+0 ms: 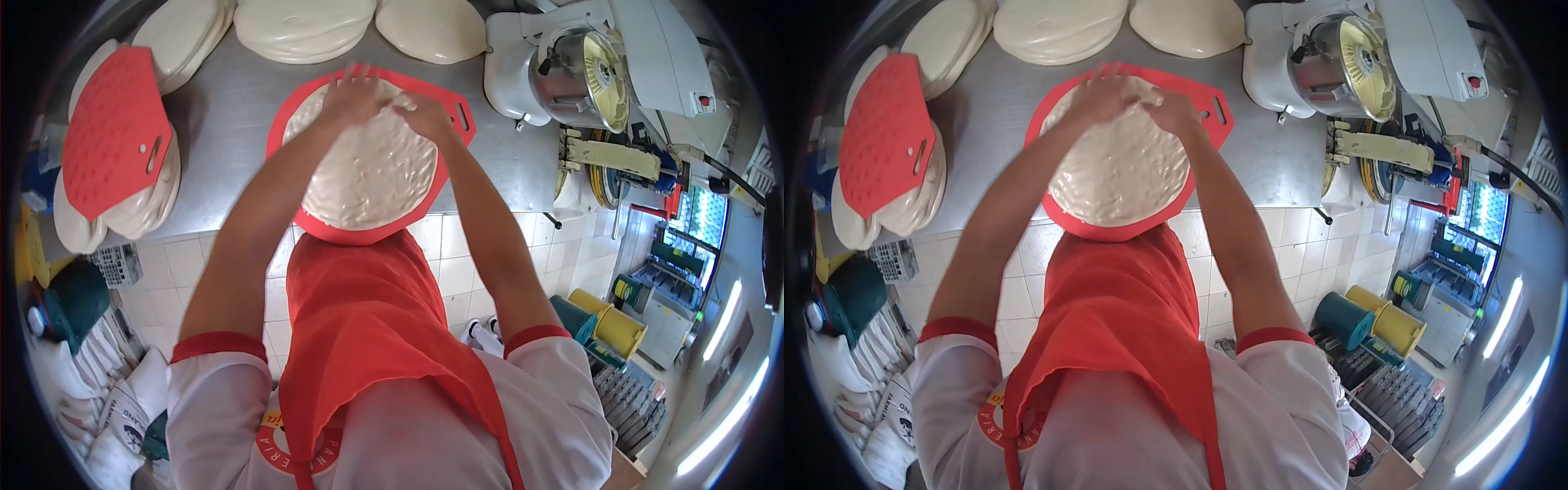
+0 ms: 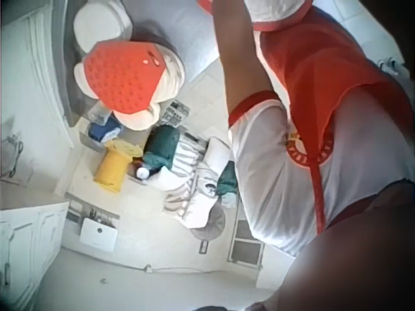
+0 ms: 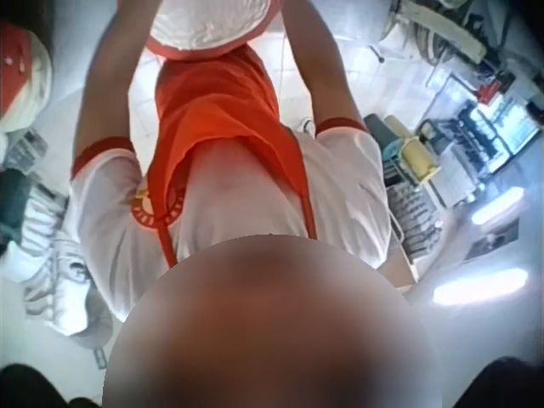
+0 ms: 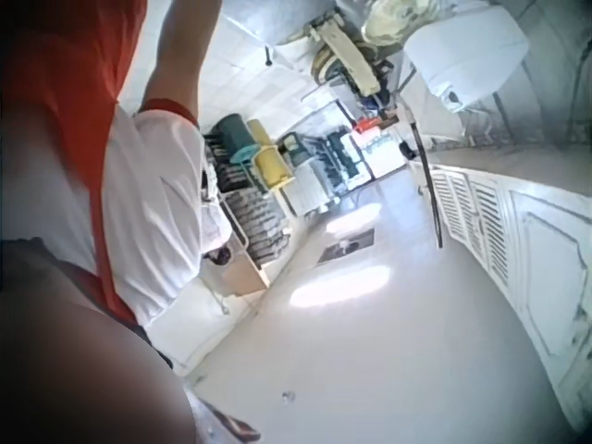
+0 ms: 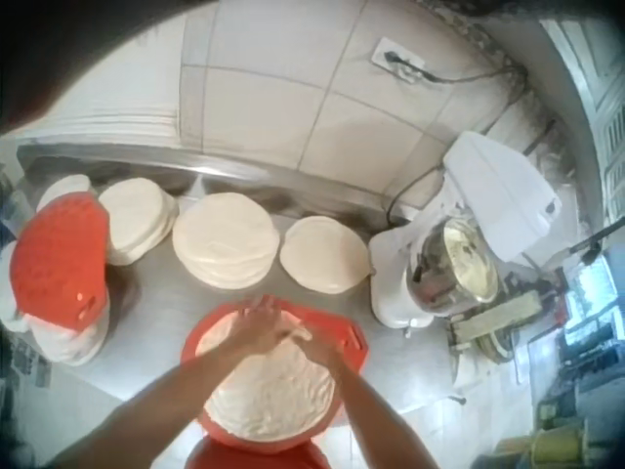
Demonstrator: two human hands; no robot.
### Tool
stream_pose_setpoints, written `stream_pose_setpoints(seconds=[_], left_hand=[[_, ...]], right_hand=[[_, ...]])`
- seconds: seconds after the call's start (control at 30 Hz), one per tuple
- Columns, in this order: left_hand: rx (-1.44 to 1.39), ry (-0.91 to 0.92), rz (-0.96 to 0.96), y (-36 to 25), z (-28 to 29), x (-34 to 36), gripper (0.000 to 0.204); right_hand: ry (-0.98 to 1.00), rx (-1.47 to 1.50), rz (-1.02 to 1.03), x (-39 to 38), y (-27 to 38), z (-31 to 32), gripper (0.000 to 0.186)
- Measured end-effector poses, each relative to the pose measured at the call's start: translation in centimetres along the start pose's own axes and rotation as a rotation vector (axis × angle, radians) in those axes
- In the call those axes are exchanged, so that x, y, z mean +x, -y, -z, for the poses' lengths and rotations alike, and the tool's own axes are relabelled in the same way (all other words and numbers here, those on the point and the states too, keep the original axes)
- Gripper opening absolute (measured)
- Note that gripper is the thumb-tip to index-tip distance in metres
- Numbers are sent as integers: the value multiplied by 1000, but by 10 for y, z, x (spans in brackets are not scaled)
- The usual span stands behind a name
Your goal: The person places a large piece of dough onto a tray, flattens it by hand, and operates a dough divider machine to cut the dough into small pieces.
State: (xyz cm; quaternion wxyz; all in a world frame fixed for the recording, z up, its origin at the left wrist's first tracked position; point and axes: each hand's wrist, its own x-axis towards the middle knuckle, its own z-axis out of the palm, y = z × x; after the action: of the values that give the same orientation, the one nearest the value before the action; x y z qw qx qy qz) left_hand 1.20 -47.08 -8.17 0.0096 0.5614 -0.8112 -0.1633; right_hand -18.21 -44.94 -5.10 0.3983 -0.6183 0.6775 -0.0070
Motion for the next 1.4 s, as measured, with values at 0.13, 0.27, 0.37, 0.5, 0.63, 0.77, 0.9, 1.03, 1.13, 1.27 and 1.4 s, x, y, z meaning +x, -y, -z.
stream_pose_setpoints(seconds=[0.13, 0.27, 0.37, 0.5, 0.63, 0.77, 0.9, 1.03, 1.13, 1.27, 1.4], left_hand=[[75, 350, -38, -63, -5, -5, 100], [-255, 733, -69, 0, 26, 79, 113], [-12, 299, -73, -48, -41, 24, 118], [-155, 519, 43, -56, -25, 34, 114], [11, 338, -27, -154, -70, -14, 100], [-223, 305, 87, -130, -82, -24, 89], [-4, -145, 194, -240, -93, -116, 94], [-605, 265, 384, -222, -96, -177, 110], [-684, 104, 641, -194, -71, -199, 110], [94, 133, 489, -155, -80, -228, 89], [-140, -316, 626, -100, -22, -192, 90]], right_hand=[[-464, -89, -177, 9, -112, 39, 53], [-469, -260, -190, 11, -149, 34, 44], [-531, -222, -270, -4, -185, 22, 39], [-381, -221, -165, -8, -169, 43, 39], [-283, -232, -197, -11, -205, 70, 42], [-144, -298, -58, -5, -176, 61, 46], [-193, -340, -122, 4, -208, 80, 49], [-116, -277, -112, -2, -191, 80, 46], [-122, -300, -112, 0, -196, 76, 44], [-104, -307, -130, 0, -209, 64, 42], [-18, -360, -145, -15, -219, 58, 41]])
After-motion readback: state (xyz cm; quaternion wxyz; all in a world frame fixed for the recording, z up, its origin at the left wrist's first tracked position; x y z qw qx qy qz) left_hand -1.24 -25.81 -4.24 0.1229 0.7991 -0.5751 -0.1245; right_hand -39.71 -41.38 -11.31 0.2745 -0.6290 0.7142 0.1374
